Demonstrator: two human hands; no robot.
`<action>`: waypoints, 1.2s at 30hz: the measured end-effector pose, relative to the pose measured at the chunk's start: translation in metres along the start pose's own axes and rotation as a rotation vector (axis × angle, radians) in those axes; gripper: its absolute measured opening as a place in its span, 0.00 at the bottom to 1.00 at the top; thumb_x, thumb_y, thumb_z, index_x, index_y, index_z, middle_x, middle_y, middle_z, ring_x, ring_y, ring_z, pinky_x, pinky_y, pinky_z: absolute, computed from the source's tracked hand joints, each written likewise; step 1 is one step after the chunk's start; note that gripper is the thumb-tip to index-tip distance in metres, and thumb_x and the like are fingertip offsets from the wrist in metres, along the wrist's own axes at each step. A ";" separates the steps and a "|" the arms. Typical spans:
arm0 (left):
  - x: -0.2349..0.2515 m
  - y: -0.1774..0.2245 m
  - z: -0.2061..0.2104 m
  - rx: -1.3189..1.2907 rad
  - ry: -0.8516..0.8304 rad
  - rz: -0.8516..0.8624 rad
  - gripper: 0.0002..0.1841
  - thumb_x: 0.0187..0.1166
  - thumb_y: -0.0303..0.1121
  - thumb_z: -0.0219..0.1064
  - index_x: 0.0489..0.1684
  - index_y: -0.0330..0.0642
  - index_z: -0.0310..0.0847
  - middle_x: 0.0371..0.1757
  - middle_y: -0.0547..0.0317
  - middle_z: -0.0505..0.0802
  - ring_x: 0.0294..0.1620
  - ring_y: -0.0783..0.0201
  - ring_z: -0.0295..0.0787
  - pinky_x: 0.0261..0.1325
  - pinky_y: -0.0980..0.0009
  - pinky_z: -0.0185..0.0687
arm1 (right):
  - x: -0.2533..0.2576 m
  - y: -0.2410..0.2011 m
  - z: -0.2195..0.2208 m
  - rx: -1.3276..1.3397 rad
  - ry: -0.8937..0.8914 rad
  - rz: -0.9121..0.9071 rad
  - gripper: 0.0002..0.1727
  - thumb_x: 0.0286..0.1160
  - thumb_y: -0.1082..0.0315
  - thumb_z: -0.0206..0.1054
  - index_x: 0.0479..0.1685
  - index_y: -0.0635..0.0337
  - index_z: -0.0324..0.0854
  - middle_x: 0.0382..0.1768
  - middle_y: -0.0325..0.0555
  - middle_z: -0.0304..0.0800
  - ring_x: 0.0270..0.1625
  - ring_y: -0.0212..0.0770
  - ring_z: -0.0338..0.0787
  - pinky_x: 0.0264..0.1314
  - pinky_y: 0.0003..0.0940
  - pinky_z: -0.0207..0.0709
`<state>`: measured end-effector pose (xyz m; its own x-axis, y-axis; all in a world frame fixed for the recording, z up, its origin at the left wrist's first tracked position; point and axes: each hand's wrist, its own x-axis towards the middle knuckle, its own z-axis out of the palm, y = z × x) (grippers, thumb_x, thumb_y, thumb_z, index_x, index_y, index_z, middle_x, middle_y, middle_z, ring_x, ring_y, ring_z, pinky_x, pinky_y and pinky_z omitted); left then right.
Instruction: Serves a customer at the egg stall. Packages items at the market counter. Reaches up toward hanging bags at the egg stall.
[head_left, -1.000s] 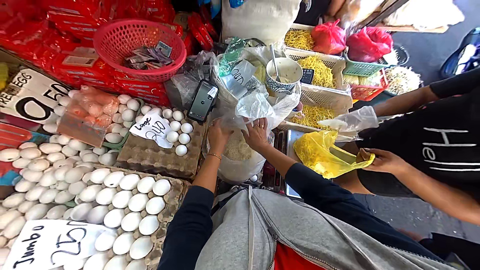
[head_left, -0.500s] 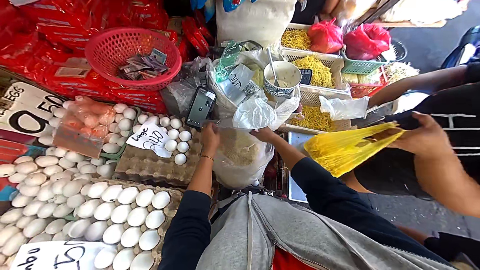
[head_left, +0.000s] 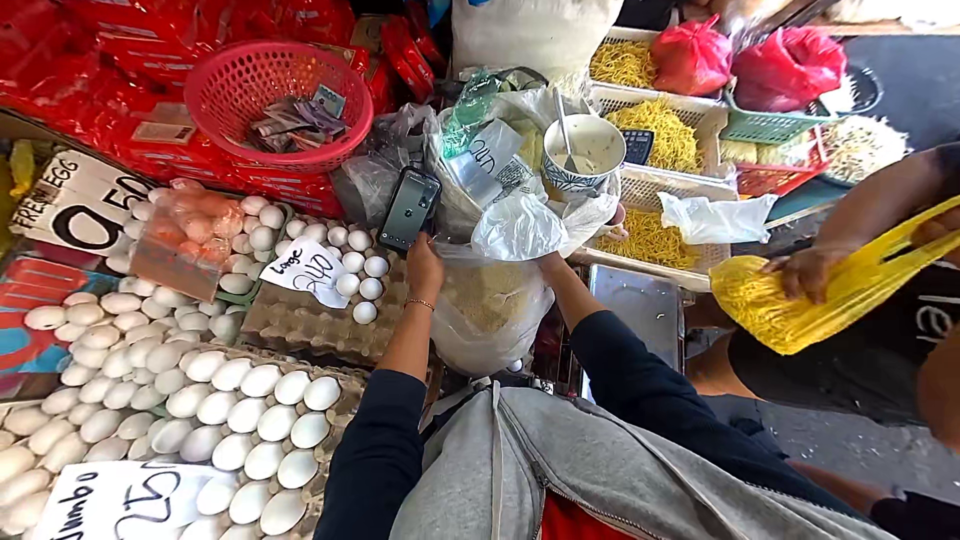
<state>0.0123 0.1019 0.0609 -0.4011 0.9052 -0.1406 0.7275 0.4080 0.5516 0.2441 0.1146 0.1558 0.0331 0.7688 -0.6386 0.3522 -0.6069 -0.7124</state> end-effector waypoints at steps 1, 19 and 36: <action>-0.002 -0.003 -0.002 -0.056 0.013 0.008 0.17 0.86 0.28 0.60 0.67 0.25 0.76 0.62 0.29 0.88 0.68 0.35 0.85 0.73 0.41 0.75 | 0.019 0.006 -0.004 -0.114 -0.010 0.009 0.27 0.88 0.73 0.60 0.82 0.76 0.65 0.82 0.67 0.69 0.84 0.57 0.70 0.87 0.48 0.60; -0.079 0.001 -0.083 -1.041 0.010 0.239 0.08 0.89 0.26 0.54 0.48 0.38 0.80 0.49 0.57 0.96 0.51 0.64 0.95 0.52 0.65 0.93 | 0.086 0.103 0.045 -1.341 -0.327 -0.741 0.11 0.69 0.73 0.72 0.48 0.64 0.91 0.53 0.63 0.90 0.63 0.66 0.84 0.69 0.71 0.64; -0.083 0.007 -0.104 -1.101 -0.139 0.468 0.10 0.87 0.25 0.54 0.56 0.42 0.80 0.42 0.63 0.96 0.44 0.64 0.96 0.55 0.63 0.93 | 0.086 0.101 0.019 -0.533 -0.475 -0.671 0.12 0.82 0.72 0.65 0.54 0.70 0.90 0.56 0.63 0.92 0.63 0.56 0.89 0.74 0.56 0.75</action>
<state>-0.0068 0.0174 0.1619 -0.1126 0.9711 0.2105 -0.1058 -0.2223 0.9692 0.2647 0.1155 0.0230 -0.6675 0.6889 -0.2826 0.5402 0.1868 -0.8206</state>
